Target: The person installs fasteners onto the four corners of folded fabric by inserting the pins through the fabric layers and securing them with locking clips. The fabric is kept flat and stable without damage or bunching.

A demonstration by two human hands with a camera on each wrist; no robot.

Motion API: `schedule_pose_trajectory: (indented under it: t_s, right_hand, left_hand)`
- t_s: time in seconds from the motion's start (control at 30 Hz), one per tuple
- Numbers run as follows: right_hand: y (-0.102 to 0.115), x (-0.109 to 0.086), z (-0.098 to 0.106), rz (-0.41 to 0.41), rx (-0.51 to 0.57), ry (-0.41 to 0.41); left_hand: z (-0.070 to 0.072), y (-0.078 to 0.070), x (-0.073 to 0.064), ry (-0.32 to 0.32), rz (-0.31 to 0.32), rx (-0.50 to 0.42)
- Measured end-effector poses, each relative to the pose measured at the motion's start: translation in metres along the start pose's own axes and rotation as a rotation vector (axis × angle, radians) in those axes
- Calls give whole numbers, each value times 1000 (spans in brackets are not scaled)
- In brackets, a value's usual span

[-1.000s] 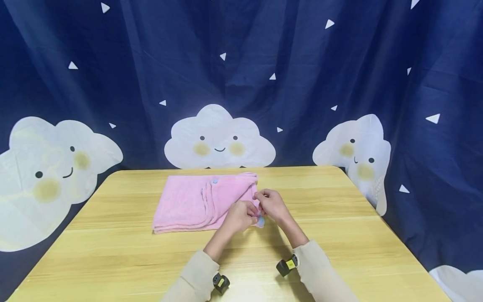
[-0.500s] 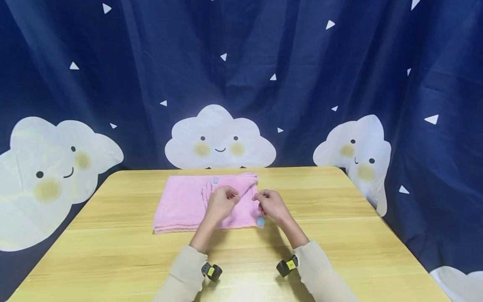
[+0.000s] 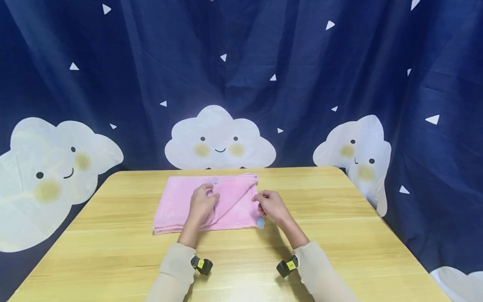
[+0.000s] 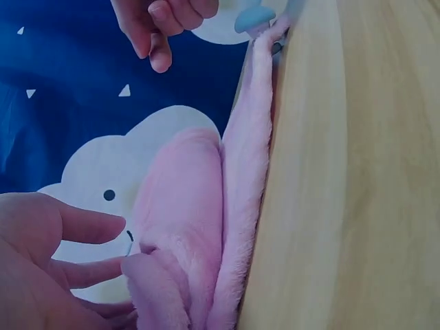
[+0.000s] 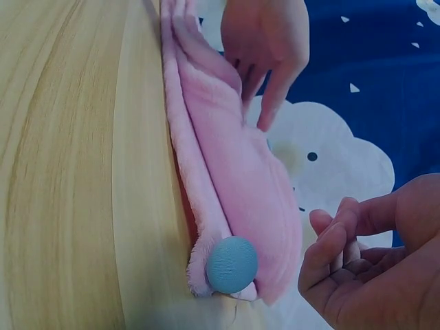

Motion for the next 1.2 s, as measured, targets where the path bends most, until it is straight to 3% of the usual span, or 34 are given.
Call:
schedule_pose_trajectory:
  t_s: [0.4, 0.7, 0.87, 1.07, 1.13, 1.2]
  right_hand:
    - [-3, 1, -1, 13, 14, 11]
    - [-3, 2, -2, 7, 31, 8]
    - [-3, 2, -6, 12, 52, 51]
    - [-3, 1, -10, 17, 48, 104]
    - [-4, 1, -11, 15, 40, 108]
    - [-3, 1, -11, 20, 32, 104]
  left_hand:
    - [-4, 9, 2, 62, 52, -72]
    - [-8, -11, -5, 84, -36, -54]
    - [-21, -24, -11, 180, -78, -5]
    - [-34, -33, -17, 338, -122, 130]
    - [-36, -35, -19, 355, -129, 180]
    - [-37, -37, -20, 331, -131, 237]
Point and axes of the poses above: each hand's wrist, its own x-axis towards the middle knuckle, its own z-axis out of the back of the hand, y = z × x, the point moved 7 cm from there along x, towards the middle knuckle, and after that the axes turned 10 degrees about y, right-handed, at the moved point
